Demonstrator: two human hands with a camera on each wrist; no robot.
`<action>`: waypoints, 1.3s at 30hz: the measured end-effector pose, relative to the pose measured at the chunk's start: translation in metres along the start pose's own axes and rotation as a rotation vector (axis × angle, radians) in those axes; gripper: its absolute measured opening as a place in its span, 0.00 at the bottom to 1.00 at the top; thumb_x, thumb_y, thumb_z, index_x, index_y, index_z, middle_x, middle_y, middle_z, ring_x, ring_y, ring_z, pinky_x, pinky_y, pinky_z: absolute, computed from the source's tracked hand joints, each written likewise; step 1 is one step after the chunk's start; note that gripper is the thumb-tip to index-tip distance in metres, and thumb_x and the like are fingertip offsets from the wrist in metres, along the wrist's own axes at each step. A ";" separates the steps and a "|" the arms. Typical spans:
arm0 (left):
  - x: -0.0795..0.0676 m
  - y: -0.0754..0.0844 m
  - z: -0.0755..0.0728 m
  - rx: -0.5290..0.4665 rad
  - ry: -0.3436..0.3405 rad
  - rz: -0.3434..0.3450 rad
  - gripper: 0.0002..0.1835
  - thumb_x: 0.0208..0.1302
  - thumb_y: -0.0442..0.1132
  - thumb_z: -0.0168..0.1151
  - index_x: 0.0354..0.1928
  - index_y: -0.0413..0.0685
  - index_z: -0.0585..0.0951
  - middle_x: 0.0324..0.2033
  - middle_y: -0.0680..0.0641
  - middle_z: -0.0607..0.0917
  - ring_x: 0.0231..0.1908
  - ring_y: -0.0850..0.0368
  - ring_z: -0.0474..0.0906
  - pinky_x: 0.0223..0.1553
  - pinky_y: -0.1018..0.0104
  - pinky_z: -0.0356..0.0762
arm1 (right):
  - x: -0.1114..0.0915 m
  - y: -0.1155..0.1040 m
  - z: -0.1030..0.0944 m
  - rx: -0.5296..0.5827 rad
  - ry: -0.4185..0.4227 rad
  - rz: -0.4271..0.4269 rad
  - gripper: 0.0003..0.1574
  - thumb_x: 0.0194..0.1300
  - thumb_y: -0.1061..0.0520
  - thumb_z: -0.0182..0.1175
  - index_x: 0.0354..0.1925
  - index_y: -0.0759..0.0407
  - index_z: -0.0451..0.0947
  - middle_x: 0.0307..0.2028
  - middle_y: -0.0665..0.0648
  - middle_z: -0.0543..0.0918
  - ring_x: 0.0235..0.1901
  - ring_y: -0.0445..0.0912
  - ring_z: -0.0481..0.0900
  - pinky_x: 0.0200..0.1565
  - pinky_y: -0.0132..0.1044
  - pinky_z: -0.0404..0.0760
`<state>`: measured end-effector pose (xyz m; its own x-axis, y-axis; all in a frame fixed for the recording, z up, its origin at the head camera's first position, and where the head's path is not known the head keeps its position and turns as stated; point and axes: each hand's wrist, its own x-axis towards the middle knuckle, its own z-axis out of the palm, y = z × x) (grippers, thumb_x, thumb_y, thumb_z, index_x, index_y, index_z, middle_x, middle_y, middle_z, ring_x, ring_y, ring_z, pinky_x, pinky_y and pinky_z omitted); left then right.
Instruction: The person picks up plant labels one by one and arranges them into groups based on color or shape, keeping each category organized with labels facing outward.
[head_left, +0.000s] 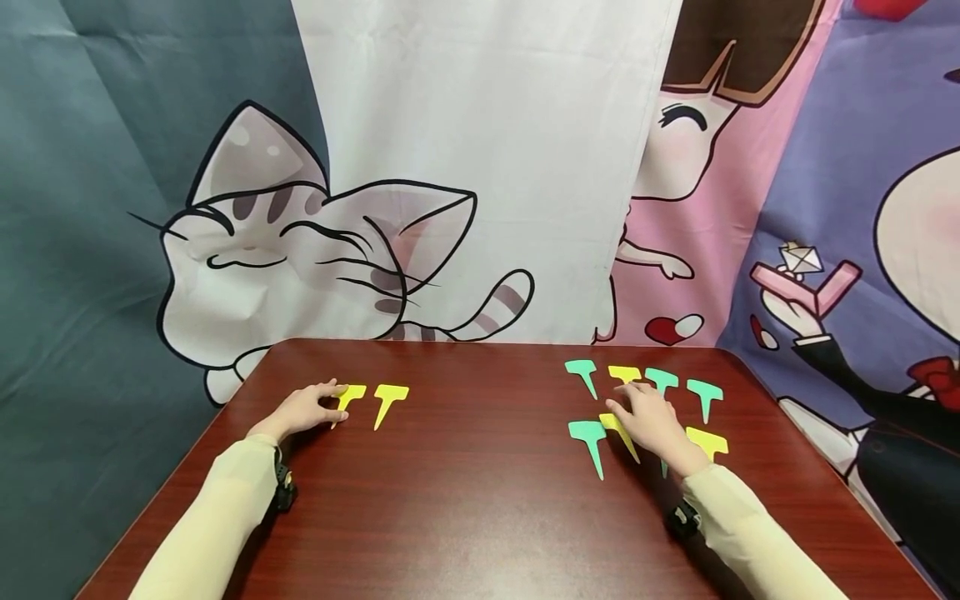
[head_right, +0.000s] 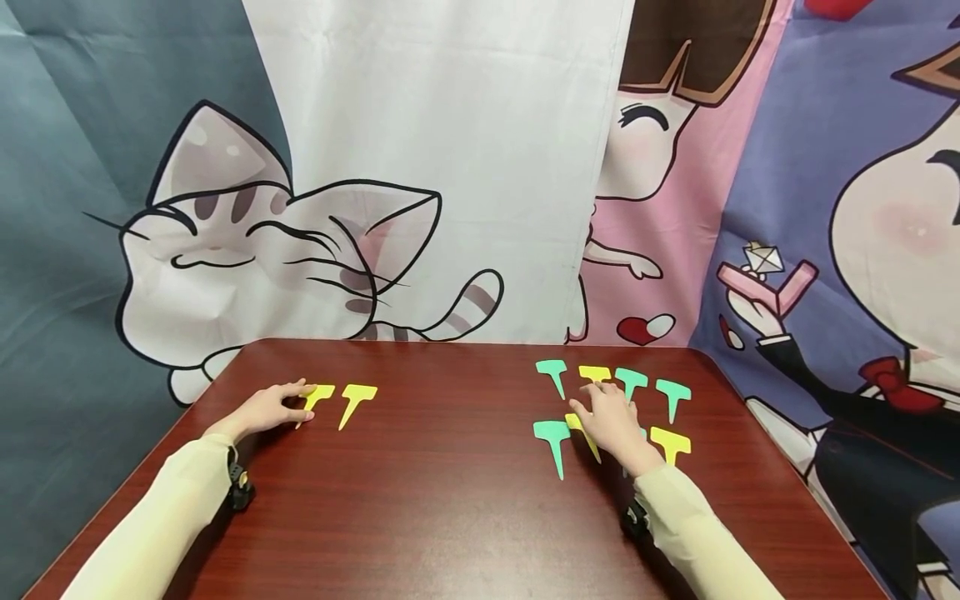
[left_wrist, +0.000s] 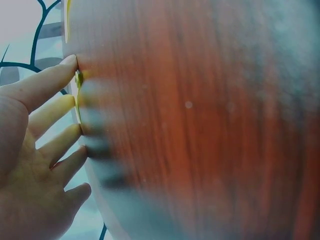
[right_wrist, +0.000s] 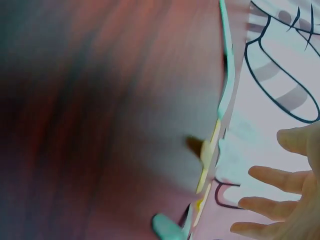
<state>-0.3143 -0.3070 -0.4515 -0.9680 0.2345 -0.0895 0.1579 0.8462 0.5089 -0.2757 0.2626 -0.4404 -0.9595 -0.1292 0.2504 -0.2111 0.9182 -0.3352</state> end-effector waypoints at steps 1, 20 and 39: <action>0.000 0.000 0.000 0.000 -0.001 -0.001 0.36 0.59 0.50 0.65 0.67 0.43 0.69 0.69 0.33 0.59 0.69 0.30 0.48 0.64 0.33 0.51 | -0.001 0.003 -0.001 -0.002 0.000 0.005 0.25 0.67 0.49 0.56 0.54 0.67 0.76 0.56 0.73 0.73 0.58 0.68 0.68 0.49 0.69 0.69; 0.003 -0.005 0.002 0.016 0.002 0.009 0.36 0.59 0.50 0.65 0.67 0.44 0.68 0.69 0.33 0.58 0.69 0.30 0.48 0.64 0.33 0.51 | -0.026 0.046 -0.021 -0.012 0.050 0.071 0.24 0.67 0.49 0.56 0.50 0.68 0.79 0.56 0.76 0.72 0.57 0.71 0.66 0.47 0.73 0.67; 0.001 -0.004 0.002 0.024 0.003 0.013 0.36 0.59 0.51 0.65 0.67 0.43 0.68 0.69 0.32 0.58 0.68 0.29 0.48 0.63 0.32 0.52 | -0.044 0.072 -0.042 -0.049 -0.029 0.235 0.31 0.68 0.42 0.52 0.52 0.67 0.76 0.55 0.77 0.70 0.52 0.75 0.64 0.39 0.73 0.66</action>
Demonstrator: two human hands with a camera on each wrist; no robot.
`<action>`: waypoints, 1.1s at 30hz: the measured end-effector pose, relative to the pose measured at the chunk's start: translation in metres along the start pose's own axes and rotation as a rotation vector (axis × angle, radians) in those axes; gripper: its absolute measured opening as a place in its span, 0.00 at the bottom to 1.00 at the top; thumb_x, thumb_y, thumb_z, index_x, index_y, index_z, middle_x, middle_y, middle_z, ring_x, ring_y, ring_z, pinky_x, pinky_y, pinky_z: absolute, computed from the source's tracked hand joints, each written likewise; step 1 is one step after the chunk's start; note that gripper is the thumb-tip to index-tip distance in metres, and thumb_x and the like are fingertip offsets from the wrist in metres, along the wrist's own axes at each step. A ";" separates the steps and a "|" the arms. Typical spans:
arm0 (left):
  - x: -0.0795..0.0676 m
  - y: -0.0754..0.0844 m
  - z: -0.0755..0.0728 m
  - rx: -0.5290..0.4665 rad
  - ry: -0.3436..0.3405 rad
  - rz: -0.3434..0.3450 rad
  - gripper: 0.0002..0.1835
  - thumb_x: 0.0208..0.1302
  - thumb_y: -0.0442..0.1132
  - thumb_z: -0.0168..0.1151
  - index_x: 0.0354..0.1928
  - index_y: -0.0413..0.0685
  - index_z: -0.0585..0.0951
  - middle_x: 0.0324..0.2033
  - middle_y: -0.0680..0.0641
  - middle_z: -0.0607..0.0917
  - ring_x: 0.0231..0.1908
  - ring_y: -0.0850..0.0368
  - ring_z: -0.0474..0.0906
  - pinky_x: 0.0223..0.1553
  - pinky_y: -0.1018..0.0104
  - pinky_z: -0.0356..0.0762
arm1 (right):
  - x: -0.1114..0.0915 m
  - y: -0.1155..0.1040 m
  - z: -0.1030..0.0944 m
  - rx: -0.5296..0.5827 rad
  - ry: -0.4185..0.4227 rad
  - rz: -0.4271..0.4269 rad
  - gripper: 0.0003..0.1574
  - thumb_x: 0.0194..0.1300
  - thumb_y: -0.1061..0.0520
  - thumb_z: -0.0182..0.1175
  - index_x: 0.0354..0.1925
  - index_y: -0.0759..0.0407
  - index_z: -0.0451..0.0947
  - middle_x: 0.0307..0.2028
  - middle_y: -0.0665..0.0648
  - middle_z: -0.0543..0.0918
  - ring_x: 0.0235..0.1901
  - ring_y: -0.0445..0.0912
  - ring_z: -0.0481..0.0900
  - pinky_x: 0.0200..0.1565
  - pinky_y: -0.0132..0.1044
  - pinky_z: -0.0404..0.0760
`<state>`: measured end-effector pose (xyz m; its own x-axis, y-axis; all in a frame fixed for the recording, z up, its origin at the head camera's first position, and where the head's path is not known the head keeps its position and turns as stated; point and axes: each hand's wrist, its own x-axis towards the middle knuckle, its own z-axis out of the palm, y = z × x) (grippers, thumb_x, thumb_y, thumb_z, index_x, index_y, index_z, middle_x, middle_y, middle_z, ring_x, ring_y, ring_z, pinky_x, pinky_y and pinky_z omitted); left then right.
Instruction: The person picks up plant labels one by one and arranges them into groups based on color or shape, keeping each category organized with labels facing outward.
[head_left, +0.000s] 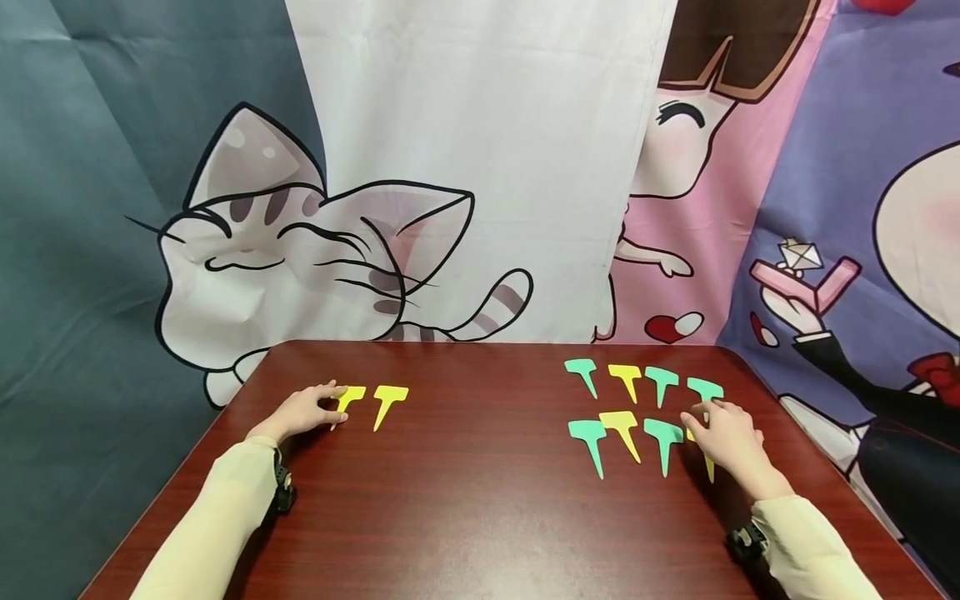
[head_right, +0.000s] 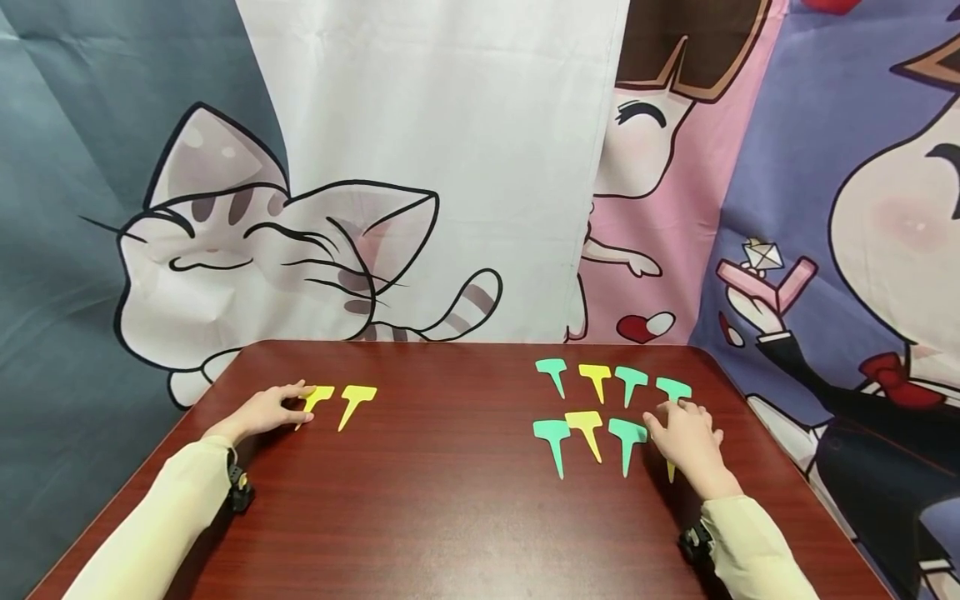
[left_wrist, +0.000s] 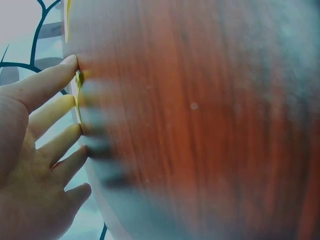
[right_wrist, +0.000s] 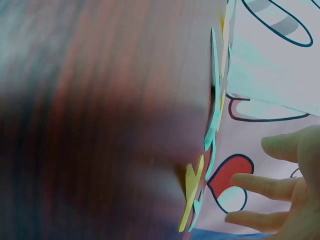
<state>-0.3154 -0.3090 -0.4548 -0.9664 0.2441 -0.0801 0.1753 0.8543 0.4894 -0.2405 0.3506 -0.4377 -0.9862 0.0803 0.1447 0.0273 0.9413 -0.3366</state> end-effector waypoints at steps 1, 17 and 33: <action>0.000 0.000 0.000 0.001 0.000 -0.001 0.36 0.60 0.50 0.65 0.67 0.43 0.68 0.69 0.32 0.58 0.69 0.29 0.48 0.63 0.32 0.52 | -0.001 0.001 -0.001 -0.002 -0.010 0.012 0.31 0.67 0.42 0.52 0.52 0.67 0.76 0.55 0.77 0.69 0.52 0.76 0.63 0.39 0.74 0.65; 0.001 -0.002 0.001 0.005 0.007 0.003 0.36 0.58 0.50 0.65 0.66 0.42 0.69 0.69 0.31 0.59 0.68 0.28 0.50 0.62 0.32 0.54 | -0.007 0.011 -0.011 -0.010 -0.139 0.153 0.38 0.62 0.41 0.57 0.53 0.74 0.70 0.49 0.85 0.62 0.52 0.83 0.49 0.41 0.81 0.52; 0.000 0.000 0.000 0.006 -0.003 0.002 0.35 0.59 0.50 0.65 0.66 0.43 0.69 0.69 0.31 0.59 0.68 0.29 0.49 0.63 0.33 0.53 | -0.012 0.009 -0.016 -0.081 -0.179 0.277 0.60 0.51 0.29 0.62 0.48 0.85 0.63 0.47 0.92 0.57 0.54 0.88 0.44 0.45 0.81 0.52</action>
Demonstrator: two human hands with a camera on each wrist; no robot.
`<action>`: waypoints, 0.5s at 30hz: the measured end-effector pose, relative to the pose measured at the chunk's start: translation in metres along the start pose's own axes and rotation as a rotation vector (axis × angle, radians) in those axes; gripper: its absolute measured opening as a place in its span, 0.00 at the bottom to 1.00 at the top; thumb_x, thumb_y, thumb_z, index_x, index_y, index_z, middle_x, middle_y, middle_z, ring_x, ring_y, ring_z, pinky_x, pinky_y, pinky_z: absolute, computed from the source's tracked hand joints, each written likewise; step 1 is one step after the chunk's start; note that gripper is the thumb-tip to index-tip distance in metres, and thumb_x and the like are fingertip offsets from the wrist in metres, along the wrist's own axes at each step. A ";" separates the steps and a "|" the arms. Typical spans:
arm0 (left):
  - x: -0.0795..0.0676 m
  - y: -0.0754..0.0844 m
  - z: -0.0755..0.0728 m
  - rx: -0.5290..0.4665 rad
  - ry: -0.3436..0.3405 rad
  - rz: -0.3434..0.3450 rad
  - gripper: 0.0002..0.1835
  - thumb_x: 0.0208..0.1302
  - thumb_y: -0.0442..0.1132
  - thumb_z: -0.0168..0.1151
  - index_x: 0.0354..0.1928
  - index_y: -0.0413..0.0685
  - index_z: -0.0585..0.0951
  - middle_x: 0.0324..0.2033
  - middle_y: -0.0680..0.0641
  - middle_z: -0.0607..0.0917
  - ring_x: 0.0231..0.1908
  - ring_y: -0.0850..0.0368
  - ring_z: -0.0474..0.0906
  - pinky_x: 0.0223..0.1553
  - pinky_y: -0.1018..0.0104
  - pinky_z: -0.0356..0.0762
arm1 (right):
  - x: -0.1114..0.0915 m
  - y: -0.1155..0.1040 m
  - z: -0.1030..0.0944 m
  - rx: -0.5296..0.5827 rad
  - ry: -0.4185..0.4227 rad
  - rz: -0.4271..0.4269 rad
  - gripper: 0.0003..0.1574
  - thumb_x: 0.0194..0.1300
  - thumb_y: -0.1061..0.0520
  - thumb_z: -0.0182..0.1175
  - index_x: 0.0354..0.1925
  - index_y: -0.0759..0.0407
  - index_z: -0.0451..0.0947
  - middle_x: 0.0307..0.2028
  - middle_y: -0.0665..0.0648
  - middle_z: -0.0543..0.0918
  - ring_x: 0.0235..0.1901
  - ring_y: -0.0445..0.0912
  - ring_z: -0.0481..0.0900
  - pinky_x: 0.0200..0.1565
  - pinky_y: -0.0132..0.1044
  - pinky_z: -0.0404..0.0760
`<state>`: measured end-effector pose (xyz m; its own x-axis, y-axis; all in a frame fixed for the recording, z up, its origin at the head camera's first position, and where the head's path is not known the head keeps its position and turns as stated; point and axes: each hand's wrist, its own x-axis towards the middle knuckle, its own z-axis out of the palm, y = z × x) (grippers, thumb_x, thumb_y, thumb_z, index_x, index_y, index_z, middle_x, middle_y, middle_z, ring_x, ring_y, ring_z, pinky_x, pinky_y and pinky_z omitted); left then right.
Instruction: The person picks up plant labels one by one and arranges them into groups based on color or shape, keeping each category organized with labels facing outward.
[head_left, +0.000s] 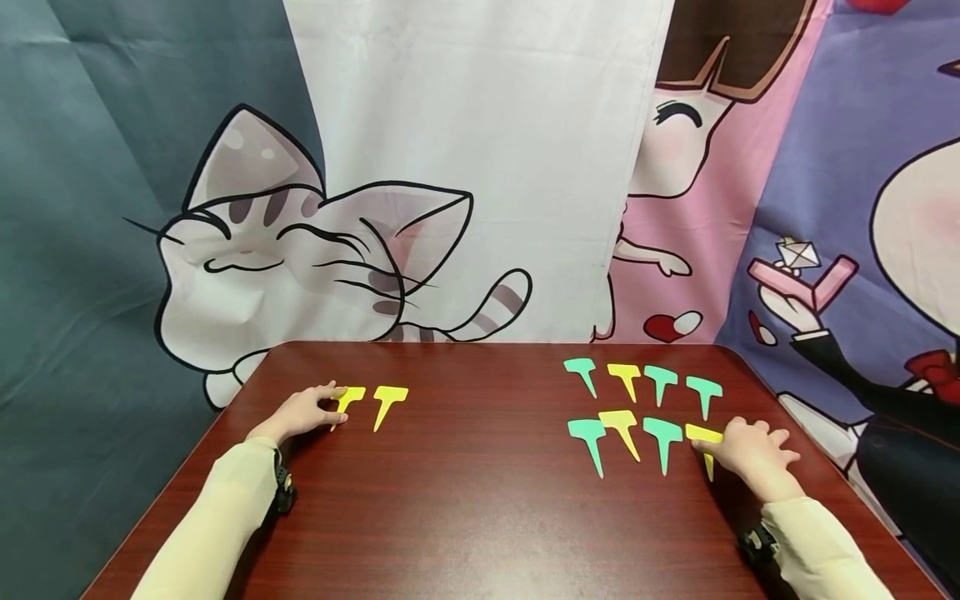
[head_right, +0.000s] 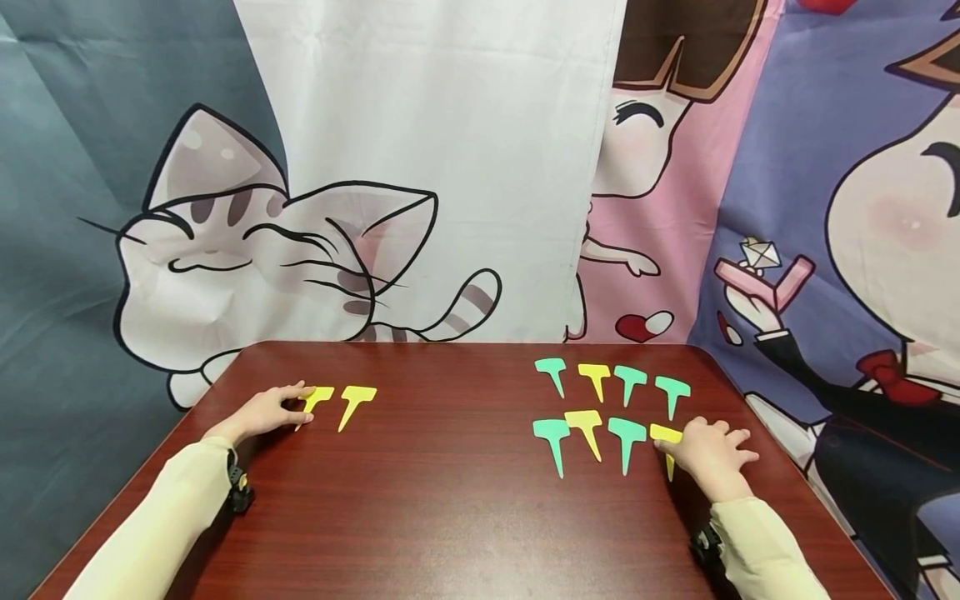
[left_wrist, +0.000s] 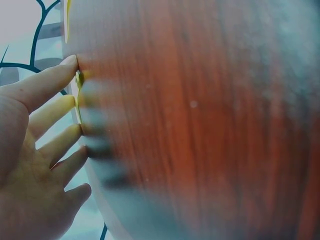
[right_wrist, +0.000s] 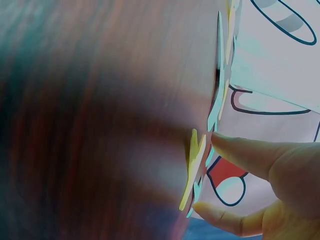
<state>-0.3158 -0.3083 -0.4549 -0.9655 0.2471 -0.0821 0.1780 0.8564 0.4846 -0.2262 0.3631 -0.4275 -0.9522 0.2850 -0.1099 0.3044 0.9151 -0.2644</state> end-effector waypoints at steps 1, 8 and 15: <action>0.000 0.000 0.000 -0.002 -0.001 0.000 0.35 0.59 0.50 0.65 0.66 0.42 0.69 0.68 0.31 0.59 0.68 0.29 0.49 0.63 0.33 0.53 | 0.000 0.000 0.000 -0.007 -0.003 0.008 0.59 0.51 0.29 0.63 0.48 0.85 0.64 0.47 0.92 0.57 0.54 0.88 0.44 0.45 0.81 0.53; 0.000 -0.001 0.001 0.001 -0.001 -0.003 0.35 0.60 0.50 0.65 0.66 0.42 0.69 0.69 0.31 0.59 0.68 0.28 0.49 0.63 0.32 0.52 | 0.005 0.002 0.002 -0.019 -0.033 0.024 0.49 0.51 0.35 0.65 0.46 0.81 0.71 0.43 0.91 0.58 0.51 0.88 0.48 0.45 0.80 0.55; 0.001 -0.001 0.000 -0.002 0.003 -0.004 0.35 0.59 0.50 0.65 0.66 0.42 0.69 0.69 0.32 0.59 0.68 0.29 0.49 0.63 0.33 0.52 | 0.009 0.003 0.002 0.000 -0.037 0.036 0.47 0.51 0.36 0.65 0.46 0.80 0.70 0.42 0.88 0.60 0.48 0.84 0.53 0.44 0.79 0.56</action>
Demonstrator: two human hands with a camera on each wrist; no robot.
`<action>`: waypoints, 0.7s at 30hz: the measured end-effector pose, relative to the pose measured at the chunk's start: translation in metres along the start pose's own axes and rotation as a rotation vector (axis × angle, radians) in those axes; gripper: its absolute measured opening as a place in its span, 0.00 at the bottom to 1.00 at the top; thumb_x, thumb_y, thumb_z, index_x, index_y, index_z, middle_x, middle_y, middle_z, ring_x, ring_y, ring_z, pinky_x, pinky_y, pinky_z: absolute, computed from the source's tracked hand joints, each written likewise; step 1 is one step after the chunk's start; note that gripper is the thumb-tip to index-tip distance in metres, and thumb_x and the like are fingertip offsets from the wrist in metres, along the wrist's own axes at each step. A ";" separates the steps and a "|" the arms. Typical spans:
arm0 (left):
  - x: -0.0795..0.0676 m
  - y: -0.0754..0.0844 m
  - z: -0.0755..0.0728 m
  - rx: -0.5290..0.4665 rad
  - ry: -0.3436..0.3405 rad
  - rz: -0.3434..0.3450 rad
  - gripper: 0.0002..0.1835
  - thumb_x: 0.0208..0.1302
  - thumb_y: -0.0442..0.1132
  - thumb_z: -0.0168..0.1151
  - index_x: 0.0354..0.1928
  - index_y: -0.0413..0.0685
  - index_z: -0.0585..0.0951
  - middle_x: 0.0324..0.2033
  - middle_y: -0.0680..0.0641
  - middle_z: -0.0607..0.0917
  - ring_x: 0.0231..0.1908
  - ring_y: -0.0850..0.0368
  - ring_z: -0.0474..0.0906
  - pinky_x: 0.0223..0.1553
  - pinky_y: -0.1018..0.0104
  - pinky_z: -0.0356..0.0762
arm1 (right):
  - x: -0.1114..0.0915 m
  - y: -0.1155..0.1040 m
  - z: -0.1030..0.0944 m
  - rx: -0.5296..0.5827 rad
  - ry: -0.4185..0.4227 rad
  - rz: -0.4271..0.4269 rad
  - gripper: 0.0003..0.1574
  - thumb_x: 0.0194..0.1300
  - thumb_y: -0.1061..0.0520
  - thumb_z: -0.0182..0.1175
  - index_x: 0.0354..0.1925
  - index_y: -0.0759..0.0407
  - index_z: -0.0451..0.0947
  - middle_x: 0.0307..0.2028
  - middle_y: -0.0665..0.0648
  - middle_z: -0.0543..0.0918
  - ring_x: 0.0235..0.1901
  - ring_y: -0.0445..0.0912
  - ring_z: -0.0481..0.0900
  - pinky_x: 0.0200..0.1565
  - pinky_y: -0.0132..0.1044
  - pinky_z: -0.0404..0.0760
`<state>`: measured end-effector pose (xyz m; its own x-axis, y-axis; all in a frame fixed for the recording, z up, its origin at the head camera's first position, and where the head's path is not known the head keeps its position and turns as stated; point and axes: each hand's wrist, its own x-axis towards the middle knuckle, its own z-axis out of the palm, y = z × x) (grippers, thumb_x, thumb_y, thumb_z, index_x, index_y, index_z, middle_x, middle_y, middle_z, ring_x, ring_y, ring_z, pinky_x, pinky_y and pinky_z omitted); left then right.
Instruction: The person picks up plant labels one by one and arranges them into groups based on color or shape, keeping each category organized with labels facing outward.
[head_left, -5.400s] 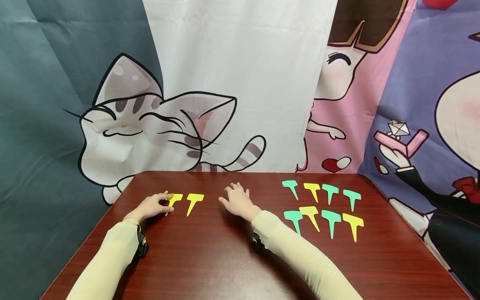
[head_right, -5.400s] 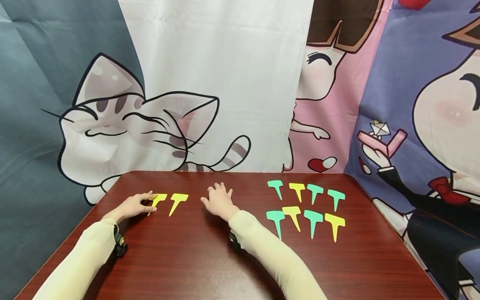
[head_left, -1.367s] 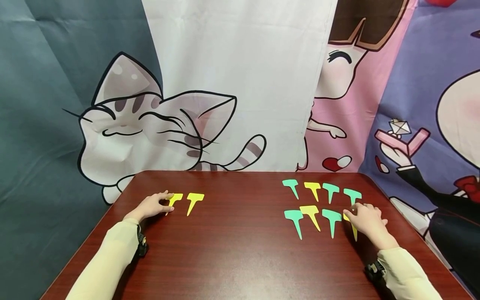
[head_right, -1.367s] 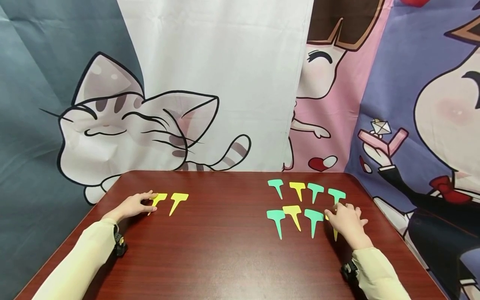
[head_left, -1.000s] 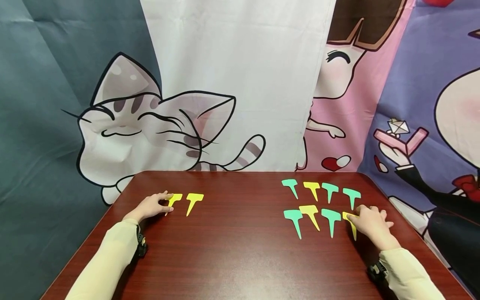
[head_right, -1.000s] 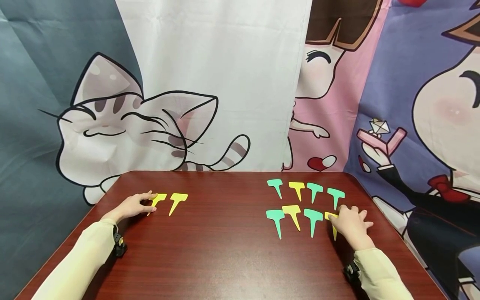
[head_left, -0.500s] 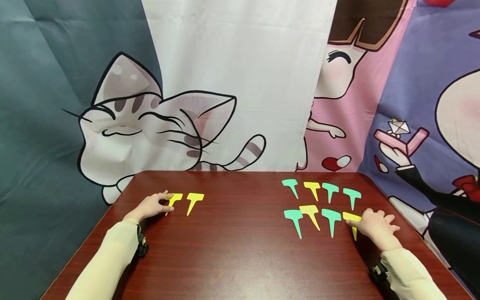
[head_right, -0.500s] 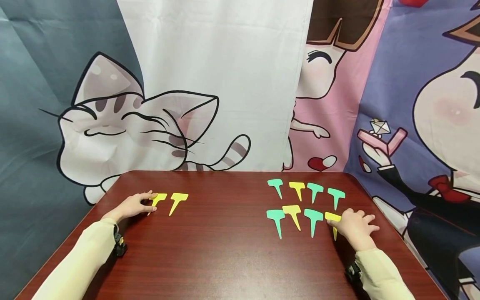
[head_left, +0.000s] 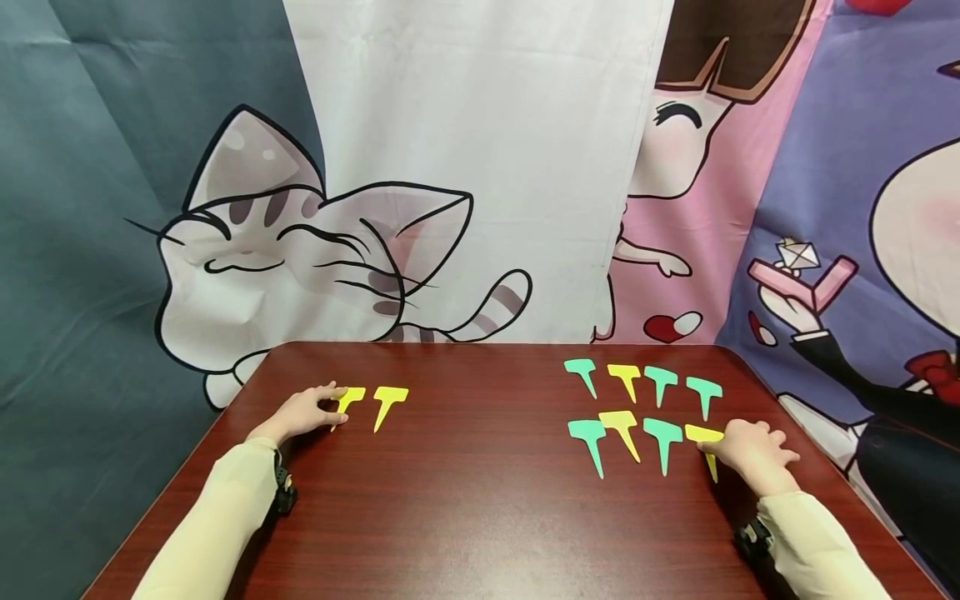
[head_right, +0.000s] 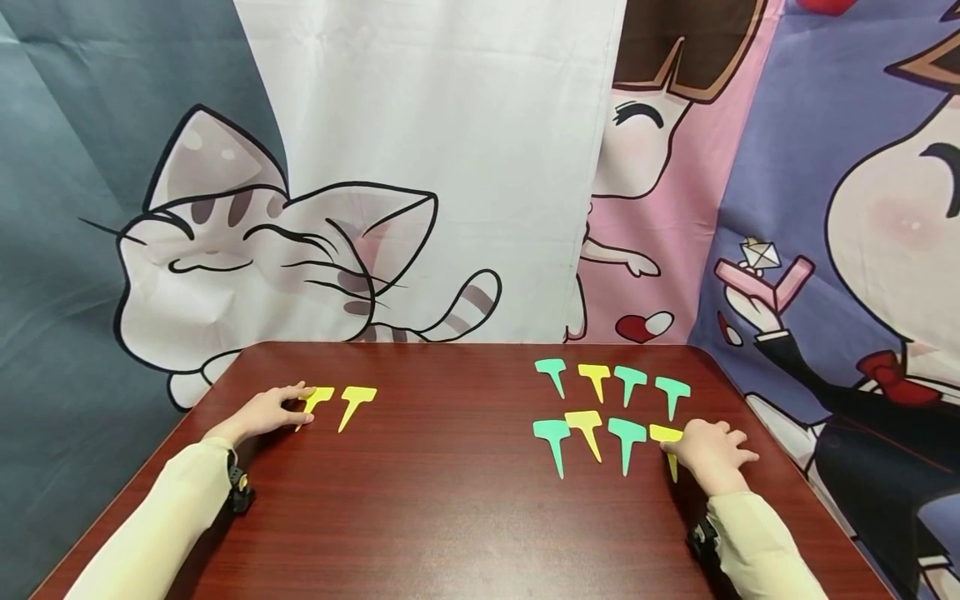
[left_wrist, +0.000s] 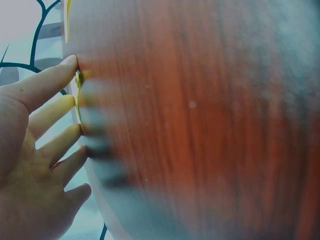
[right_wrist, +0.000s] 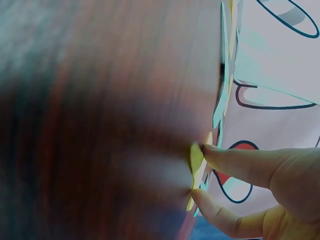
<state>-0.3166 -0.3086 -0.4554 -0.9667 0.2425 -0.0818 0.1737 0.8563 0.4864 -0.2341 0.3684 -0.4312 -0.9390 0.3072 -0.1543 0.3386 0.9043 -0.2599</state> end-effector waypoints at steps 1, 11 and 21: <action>0.000 0.000 0.000 0.000 0.001 0.000 0.35 0.59 0.50 0.65 0.66 0.42 0.69 0.69 0.32 0.59 0.68 0.29 0.49 0.63 0.33 0.52 | 0.000 0.000 0.000 0.003 0.002 0.004 0.46 0.51 0.37 0.65 0.45 0.79 0.71 0.42 0.88 0.61 0.48 0.83 0.53 0.44 0.80 0.56; -0.001 0.002 -0.001 0.000 0.002 -0.002 0.35 0.59 0.50 0.65 0.66 0.42 0.69 0.69 0.31 0.59 0.68 0.29 0.49 0.63 0.33 0.52 | 0.002 0.000 -0.005 0.021 0.024 0.029 0.41 0.48 0.40 0.68 0.40 0.77 0.72 0.41 0.87 0.64 0.46 0.81 0.57 0.41 0.78 0.58; -0.001 0.000 0.000 0.013 0.000 0.004 0.35 0.59 0.50 0.65 0.66 0.42 0.69 0.68 0.31 0.60 0.68 0.29 0.50 0.63 0.33 0.53 | 0.004 0.004 -0.005 0.022 0.047 0.058 0.42 0.45 0.40 0.70 0.39 0.77 0.73 0.41 0.85 0.67 0.44 0.79 0.60 0.40 0.73 0.62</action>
<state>-0.3157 -0.3085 -0.4554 -0.9661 0.2456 -0.0800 0.1795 0.8611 0.4757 -0.2368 0.3743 -0.4284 -0.9194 0.3731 -0.1246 0.3933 0.8780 -0.2727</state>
